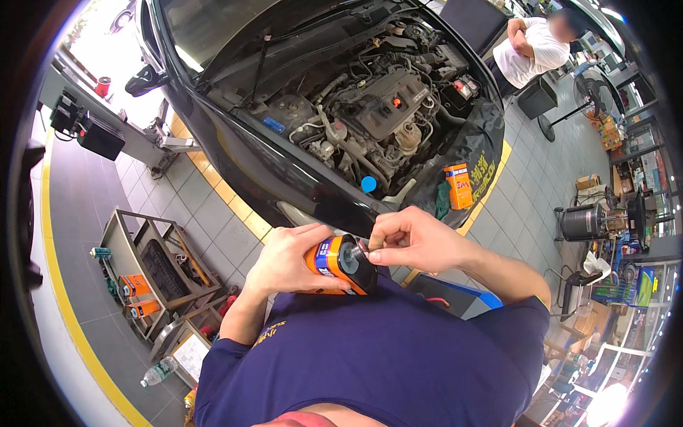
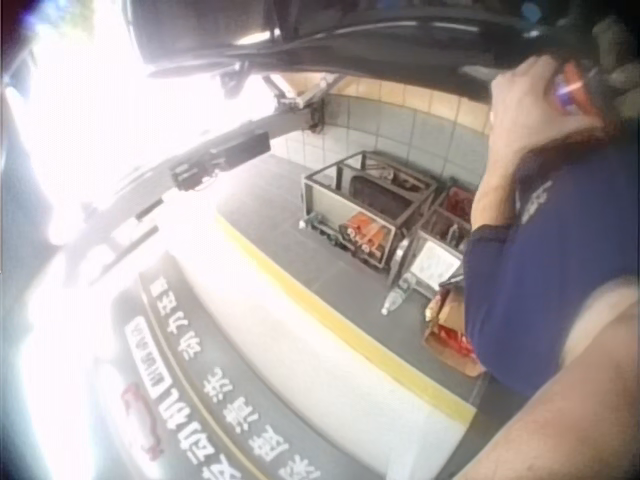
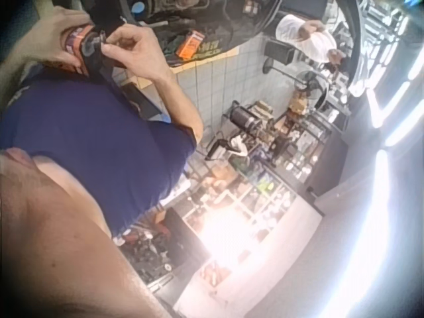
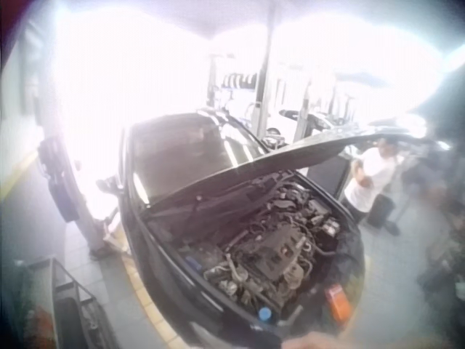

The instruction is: The person opens two orange bottles of engine additive, pours each into the engine through the filler opening, and closes the bottles. The person also wipes the engine bay with a green cloth and handles an orange dipstick.

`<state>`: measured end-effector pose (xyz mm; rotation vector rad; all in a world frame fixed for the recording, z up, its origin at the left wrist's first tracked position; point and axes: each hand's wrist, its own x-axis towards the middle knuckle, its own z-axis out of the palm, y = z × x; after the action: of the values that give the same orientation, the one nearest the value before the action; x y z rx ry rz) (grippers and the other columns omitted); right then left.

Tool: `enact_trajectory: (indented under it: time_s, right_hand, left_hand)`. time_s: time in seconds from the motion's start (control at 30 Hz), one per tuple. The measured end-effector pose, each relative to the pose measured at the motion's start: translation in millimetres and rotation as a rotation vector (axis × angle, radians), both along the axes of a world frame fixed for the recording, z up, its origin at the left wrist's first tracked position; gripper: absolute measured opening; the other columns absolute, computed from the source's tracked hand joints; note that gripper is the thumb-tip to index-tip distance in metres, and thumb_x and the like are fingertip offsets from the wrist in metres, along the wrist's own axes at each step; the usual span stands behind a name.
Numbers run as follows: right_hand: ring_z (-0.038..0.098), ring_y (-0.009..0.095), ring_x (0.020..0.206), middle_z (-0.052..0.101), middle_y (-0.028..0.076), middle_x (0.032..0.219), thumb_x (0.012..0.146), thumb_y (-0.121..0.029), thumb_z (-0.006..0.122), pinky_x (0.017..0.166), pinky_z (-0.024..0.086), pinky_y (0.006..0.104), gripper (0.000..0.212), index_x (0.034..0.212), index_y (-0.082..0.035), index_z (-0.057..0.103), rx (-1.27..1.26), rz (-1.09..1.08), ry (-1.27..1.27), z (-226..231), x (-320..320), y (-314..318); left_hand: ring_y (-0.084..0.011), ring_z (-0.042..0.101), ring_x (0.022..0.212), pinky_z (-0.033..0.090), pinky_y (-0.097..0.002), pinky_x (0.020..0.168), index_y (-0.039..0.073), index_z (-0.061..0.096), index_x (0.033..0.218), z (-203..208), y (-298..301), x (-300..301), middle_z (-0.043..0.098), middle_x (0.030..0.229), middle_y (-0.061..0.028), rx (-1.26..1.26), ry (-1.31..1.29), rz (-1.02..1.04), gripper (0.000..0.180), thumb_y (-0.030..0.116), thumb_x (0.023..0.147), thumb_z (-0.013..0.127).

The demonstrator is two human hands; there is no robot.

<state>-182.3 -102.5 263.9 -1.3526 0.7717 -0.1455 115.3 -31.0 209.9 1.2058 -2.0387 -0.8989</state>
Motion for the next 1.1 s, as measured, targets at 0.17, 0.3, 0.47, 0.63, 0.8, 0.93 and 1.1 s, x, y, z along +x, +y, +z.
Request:
enact_trajectory:
  time_s: [0.17, 0.3, 0.47, 0.63, 0.8, 0.93, 1.1]
  right_hand:
    - [0.059, 0.005, 0.082, 0.062, -0.002, 0.093, 0.109, -0.017, 0.084, 0.072, 0.049, 0.0274, 0.022, 0.105, 0.004, 0.077, 0.003, 0.117, -0.034, -16.4, 5.8, -13.1]
    - [0.058, 0.004, 0.076, 0.067, -0.004, 0.086, 0.114, -0.027, 0.078, 0.068, 0.049, 0.0273, 0.029, 0.108, 0.001, 0.079, 0.021, 0.230, 0.035, -13.2, 4.0, -21.6]
    - [0.062, 0.006, 0.073, 0.072, -0.001, 0.087, 0.115, -0.024, 0.076, 0.066, 0.048, 0.0275, 0.028, 0.104, 0.002, 0.076, 0.147, 0.407, 0.079, 3.4, 5.4, -27.2]
    - [0.049, 0.006, 0.069, 0.055, -0.002, 0.077, 0.110, -0.021, 0.081, 0.062, 0.043, 0.0312, 0.026, 0.101, 0.001, 0.072, -0.138, 0.437, 0.105, 8.6, 8.9, -13.5]
    - [0.048, 0.020, 0.063, 0.045, 0.008, 0.075, 0.101, -0.015, 0.088, 0.060, 0.040, 0.0414, 0.037, 0.091, 0.001, 0.057, -0.506, 0.402, 0.005, 8.8, 8.2, -2.1]
    - [0.058, 0.032, 0.067, 0.053, 0.011, 0.078, 0.099, -0.013, 0.087, 0.061, 0.043, 0.0450, 0.036, 0.088, -0.001, 0.055, -0.684, 0.413, -0.012, 16.0, 7.2, 3.0]
    - [0.067, 0.035, 0.074, 0.057, 0.011, 0.082, 0.094, -0.012, 0.086, 0.063, 0.051, 0.0476, 0.033, 0.086, -0.004, 0.056, -0.897, 0.488, 0.021, 27.8, 5.7, 2.9]
  left_hand:
    - [-0.0321, 0.080, 0.083, 0.065, -0.0394, 0.077, 0.007, 0.079, 0.112, -0.5, 1.1, 0.8, 0.078, 0.094, -0.0084, -0.018, -0.020, 0.055, 0.069, 0.049, 0.066, 0.109]
    - [-0.0315, 0.081, 0.084, 0.064, -0.0387, 0.077, 0.007, 0.079, 0.112, -1.2, 1.7, -4.0, 0.079, 0.096, -0.0079, -0.023, -0.022, 0.066, 0.070, 0.050, 0.066, 0.109]
    - [-0.0314, 0.080, 0.082, 0.064, -0.0391, 0.075, 0.008, 0.079, 0.112, 0.0, 2.8, -6.3, 0.077, 0.094, -0.0067, -0.048, -0.040, 0.023, 0.071, 0.052, 0.065, 0.109]
    - [-0.0318, 0.078, 0.081, 0.062, -0.0420, 0.072, 0.008, 0.078, 0.112, -0.6, 4.9, -4.5, 0.074, 0.092, -0.0060, -0.065, -0.009, 0.018, 0.073, 0.058, 0.068, 0.106]
    - [-0.0323, 0.078, 0.081, 0.062, -0.0429, 0.072, 0.009, 0.078, 0.113, 0.2, 7.4, -3.5, 0.073, 0.092, -0.0062, -0.059, 0.013, -0.003, 0.073, 0.060, 0.069, 0.105]
    - [-0.0320, 0.077, 0.081, 0.061, -0.0430, 0.071, 0.009, 0.077, 0.110, 3.9, 8.9, -5.9, 0.071, 0.091, -0.0063, -0.055, 0.005, -0.020, 0.074, 0.064, 0.069, 0.104]
    - [-0.0320, 0.076, 0.079, 0.062, -0.0395, 0.072, 0.006, 0.077, 0.111, 4.7, 5.6, -7.5, 0.071, 0.092, -0.0074, -0.059, 0.011, -0.064, 0.075, 0.055, 0.064, 0.109]
